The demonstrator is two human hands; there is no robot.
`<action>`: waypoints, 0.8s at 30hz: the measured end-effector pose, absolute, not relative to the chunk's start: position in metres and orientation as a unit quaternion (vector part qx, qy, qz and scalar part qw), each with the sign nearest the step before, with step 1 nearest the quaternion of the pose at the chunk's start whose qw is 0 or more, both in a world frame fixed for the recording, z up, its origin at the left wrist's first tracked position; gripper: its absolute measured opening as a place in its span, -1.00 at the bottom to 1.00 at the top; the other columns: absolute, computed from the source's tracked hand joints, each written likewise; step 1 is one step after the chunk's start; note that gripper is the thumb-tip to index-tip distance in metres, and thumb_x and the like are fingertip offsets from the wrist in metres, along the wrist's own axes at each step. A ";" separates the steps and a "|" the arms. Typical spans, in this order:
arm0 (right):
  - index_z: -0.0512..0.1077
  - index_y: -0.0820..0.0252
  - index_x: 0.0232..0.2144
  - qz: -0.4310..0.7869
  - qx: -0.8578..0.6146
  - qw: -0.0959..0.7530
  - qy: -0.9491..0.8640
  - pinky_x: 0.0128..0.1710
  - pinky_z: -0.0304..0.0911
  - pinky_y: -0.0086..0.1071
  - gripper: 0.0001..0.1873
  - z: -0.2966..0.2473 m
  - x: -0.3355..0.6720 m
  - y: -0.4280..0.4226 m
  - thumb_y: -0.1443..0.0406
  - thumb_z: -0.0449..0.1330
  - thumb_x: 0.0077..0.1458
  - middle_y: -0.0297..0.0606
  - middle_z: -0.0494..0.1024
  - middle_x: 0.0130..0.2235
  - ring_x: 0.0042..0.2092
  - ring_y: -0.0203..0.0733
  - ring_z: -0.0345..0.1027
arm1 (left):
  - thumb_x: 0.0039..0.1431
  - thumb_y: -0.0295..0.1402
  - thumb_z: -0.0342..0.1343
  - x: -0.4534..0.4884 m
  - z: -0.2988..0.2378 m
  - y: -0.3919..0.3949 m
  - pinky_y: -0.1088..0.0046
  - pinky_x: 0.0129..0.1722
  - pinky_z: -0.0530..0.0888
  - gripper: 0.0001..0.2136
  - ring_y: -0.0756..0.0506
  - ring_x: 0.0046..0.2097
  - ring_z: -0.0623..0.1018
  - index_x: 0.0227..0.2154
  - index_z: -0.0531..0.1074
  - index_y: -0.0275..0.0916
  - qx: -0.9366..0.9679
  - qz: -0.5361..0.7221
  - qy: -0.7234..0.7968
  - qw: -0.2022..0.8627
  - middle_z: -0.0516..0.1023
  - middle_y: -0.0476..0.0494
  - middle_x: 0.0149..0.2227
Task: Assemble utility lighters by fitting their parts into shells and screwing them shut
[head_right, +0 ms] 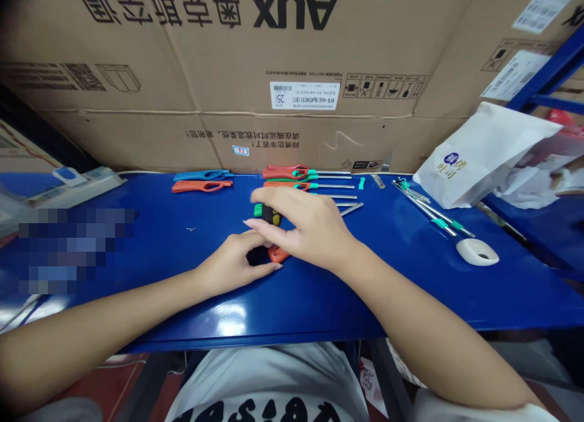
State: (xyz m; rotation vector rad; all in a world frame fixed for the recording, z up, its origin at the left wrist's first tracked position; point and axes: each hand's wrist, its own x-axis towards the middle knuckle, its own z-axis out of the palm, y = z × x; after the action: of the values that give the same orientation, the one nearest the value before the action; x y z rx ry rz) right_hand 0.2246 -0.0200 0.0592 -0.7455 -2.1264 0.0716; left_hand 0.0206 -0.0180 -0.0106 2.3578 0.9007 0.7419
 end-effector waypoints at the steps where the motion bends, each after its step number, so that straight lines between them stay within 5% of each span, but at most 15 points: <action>1: 0.51 0.13 -0.05 0.003 -0.303 0.436 -0.848 -0.05 0.43 -0.31 -0.72 0.059 0.225 -0.018 0.16 0.28 0.23 -0.21 0.66 -0.11 -0.10 -0.12 0.56 | 0.14 -0.38 0.32 0.021 -0.010 -0.018 0.33 -0.10 0.49 -0.78 -0.13 -0.17 0.60 -0.15 0.50 -0.20 0.868 0.274 0.330 0.250 0.65 -0.07 -0.20; 6: 0.38 0.12 0.19 0.123 -0.231 0.383 -0.886 0.05 0.40 -0.29 -0.61 0.066 0.232 -0.017 0.32 -0.02 0.40 -0.19 0.58 0.08 0.05 -0.19 0.50 | 0.14 -0.35 0.34 0.020 -0.012 -0.017 0.35 -0.11 0.49 -0.78 -0.13 -0.15 0.60 -0.16 0.50 -0.22 0.871 0.278 0.329 0.237 0.64 -0.08 -0.19; 12: 0.54 0.11 -0.07 -0.003 -0.260 0.437 -0.861 -0.15 0.43 -0.36 -0.76 0.063 0.230 -0.018 0.19 0.28 0.24 -0.26 0.66 -0.20 -0.16 -0.18 0.55 | 0.15 -0.35 0.32 0.020 -0.013 -0.017 0.34 -0.11 0.50 -0.80 -0.13 -0.16 0.61 -0.17 0.50 -0.20 0.866 0.277 0.329 0.254 0.65 -0.07 -0.20; 17: 0.32 0.10 0.23 0.129 -0.237 0.376 -0.886 -0.06 0.45 -0.32 -0.58 0.064 0.230 -0.021 0.31 0.05 0.36 -0.18 0.60 0.04 -0.04 -0.19 0.52 | 0.16 -0.32 0.32 0.021 -0.014 -0.017 0.35 -0.13 0.50 -0.81 -0.13 -0.18 0.60 -0.20 0.50 -0.21 0.866 0.282 0.331 0.247 0.64 -0.08 -0.21; 24: 0.50 0.11 -0.18 0.105 -0.320 0.542 -0.770 -0.43 0.40 -0.40 -0.75 0.072 0.236 -0.012 0.15 0.37 0.13 -0.29 0.59 -0.24 -0.39 -0.28 0.44 | 0.11 -0.43 0.27 0.015 0.002 -0.019 0.28 0.00 0.53 -0.62 -0.17 -0.05 0.61 0.02 0.46 -0.19 0.872 0.239 0.351 0.242 0.63 -0.14 -0.02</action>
State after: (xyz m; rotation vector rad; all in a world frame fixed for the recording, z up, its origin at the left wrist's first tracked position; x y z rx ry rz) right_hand 0.2358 -0.0125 0.0725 -0.7612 -1.8285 0.2484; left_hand 0.0150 -0.0193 0.0016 2.3845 0.9606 0.6543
